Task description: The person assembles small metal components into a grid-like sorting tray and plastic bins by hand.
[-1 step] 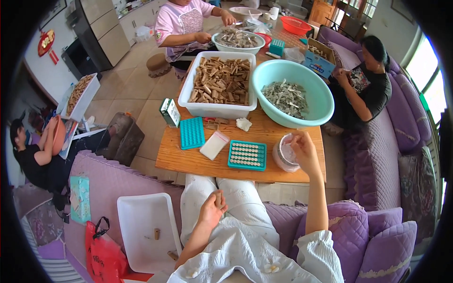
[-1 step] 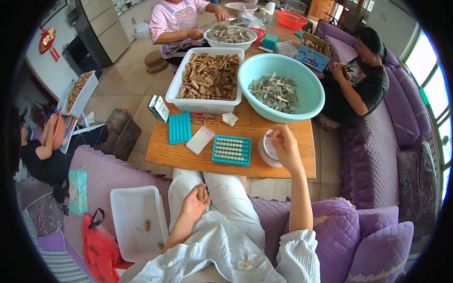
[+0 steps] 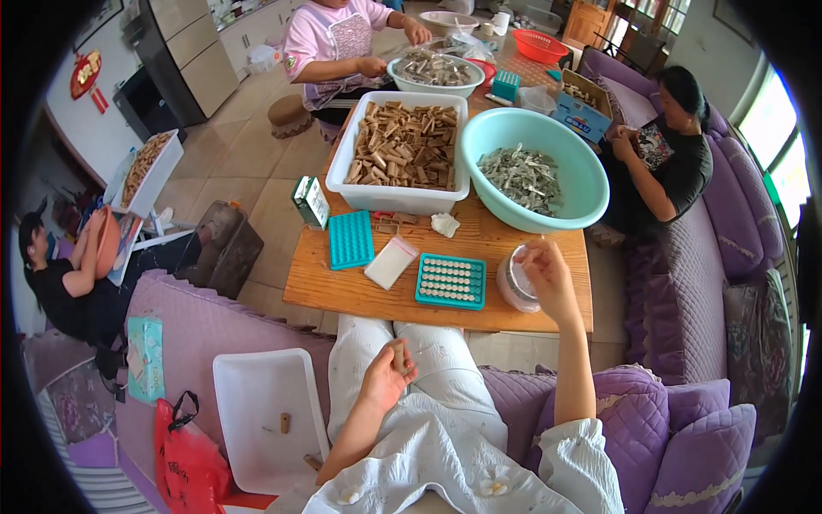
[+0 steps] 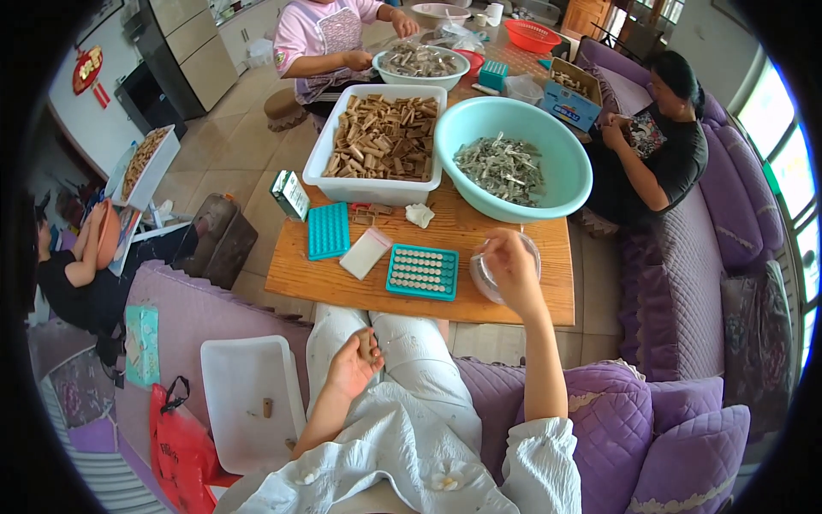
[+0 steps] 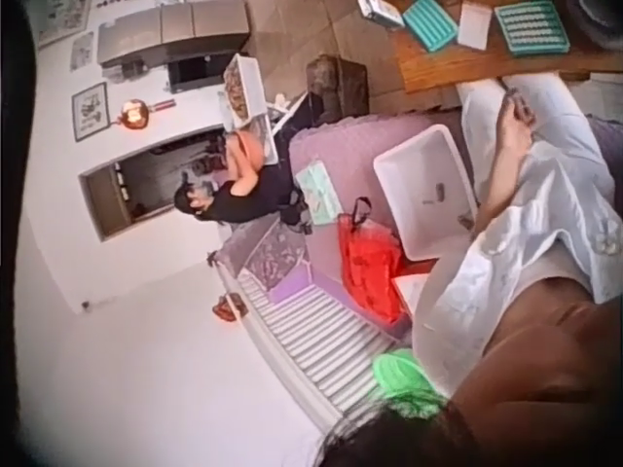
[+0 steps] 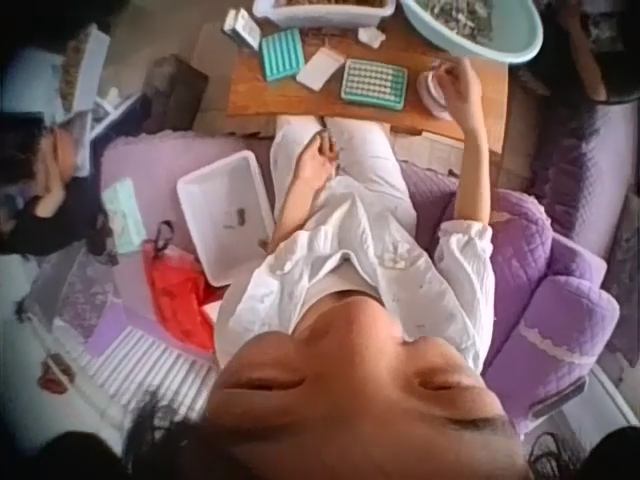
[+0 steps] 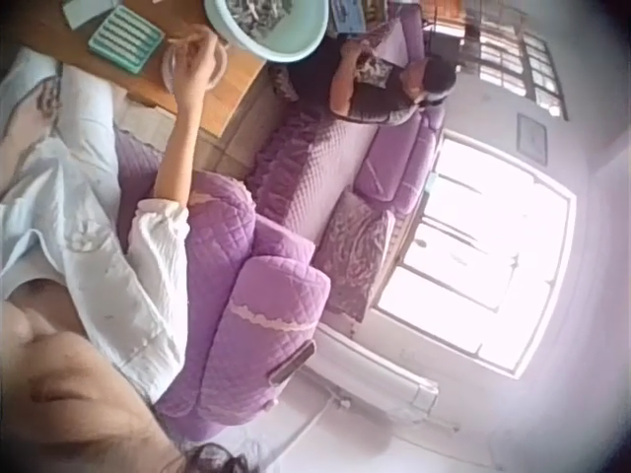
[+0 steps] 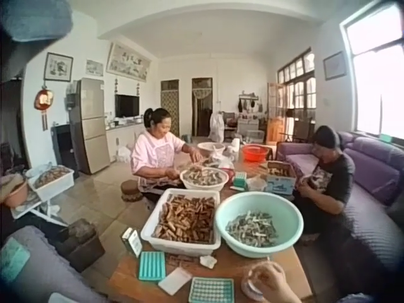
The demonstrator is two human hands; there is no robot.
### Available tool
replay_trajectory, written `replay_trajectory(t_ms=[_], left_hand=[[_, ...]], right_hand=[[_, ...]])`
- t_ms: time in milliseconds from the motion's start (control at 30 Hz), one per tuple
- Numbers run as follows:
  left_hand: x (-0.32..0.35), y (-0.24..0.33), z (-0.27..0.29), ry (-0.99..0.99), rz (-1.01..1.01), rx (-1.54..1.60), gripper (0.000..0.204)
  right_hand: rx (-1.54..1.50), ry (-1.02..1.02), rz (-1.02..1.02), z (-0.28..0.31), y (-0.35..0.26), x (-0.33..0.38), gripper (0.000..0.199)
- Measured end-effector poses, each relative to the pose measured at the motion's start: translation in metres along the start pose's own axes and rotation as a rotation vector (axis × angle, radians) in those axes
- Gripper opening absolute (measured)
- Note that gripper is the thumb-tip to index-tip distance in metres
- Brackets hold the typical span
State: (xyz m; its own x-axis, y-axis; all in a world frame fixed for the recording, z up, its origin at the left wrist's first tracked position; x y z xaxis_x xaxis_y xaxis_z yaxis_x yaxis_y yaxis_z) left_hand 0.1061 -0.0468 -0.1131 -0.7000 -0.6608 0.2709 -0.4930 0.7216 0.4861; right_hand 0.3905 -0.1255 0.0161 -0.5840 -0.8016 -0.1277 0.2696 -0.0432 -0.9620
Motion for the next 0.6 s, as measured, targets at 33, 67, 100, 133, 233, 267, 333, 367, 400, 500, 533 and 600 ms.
replay_trajectory(t_ms=[33,67,100,133,233,267,333,367,400,500,533,600], left_hand=[[-0.001,0.008,-0.015,-0.050,-0.002,-0.005,0.030],[-0.003,0.018,-0.035,-0.099,-0.007,-0.013,0.030],[-0.006,0.026,-0.051,-0.087,-0.010,-0.009,0.030],[-0.008,0.033,-0.067,-0.151,-0.012,-0.014,0.031],[-0.013,0.056,-0.110,-0.242,-0.002,-0.018,0.033],[-0.013,0.060,-0.120,-0.290,0.012,-0.019,0.034],[-0.014,0.069,-0.129,-0.310,0.008,0.022,0.035],[-0.012,0.071,-0.132,-0.342,0.007,0.062,0.036],[-0.010,0.074,-0.135,-0.339,0.006,0.061,0.036],[-0.005,0.076,-0.140,-0.345,0.014,0.101,0.038],[-0.003,0.076,-0.139,-0.322,-0.008,0.078,0.039],[-0.001,0.077,-0.137,-0.301,-0.033,0.054,0.040]], right_hand=[[-0.027,-0.061,0.014,-0.016,-0.015,0.007,0.026],[-0.057,-0.122,0.030,-0.031,-0.029,0.012,0.028],[-0.026,-0.207,0.024,-0.045,-0.044,0.017,0.031],[0.003,-0.291,0.015,-0.059,-0.057,0.022,0.035],[0.046,-0.305,0.229,-0.083,-0.086,0.023,0.029],[0.091,-0.308,0.349,-0.085,-0.095,0.023,0.029],[0.079,-0.329,0.360,-0.090,-0.109,0.023,0.028],[0.137,-0.349,0.362,-0.092,-0.112,0.024,0.030],[0.198,-0.362,0.369,-0.094,-0.114,0.025,0.032],[0.251,-0.361,0.347,-0.100,-0.113,0.026,0.031],[0.249,-0.365,0.350,-0.101,-0.113,0.026,0.031],[0.318,-0.307,0.479,-0.103,-0.115,0.028,0.030]])
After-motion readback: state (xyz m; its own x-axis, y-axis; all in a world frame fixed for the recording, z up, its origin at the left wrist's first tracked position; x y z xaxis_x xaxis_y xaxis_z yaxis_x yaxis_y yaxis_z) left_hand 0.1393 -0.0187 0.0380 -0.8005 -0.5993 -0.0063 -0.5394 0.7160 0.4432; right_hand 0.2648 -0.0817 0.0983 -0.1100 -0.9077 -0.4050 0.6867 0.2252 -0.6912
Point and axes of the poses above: each hand's wrist, its own x-axis away from the middle knuckle, its own z-axis out of the back of the hand, y = z × x, the point moved 2 cm from there along -x, towards the middle knuckle, and after that the axes turned 13 degrees about -z, right-handed, at the moved point
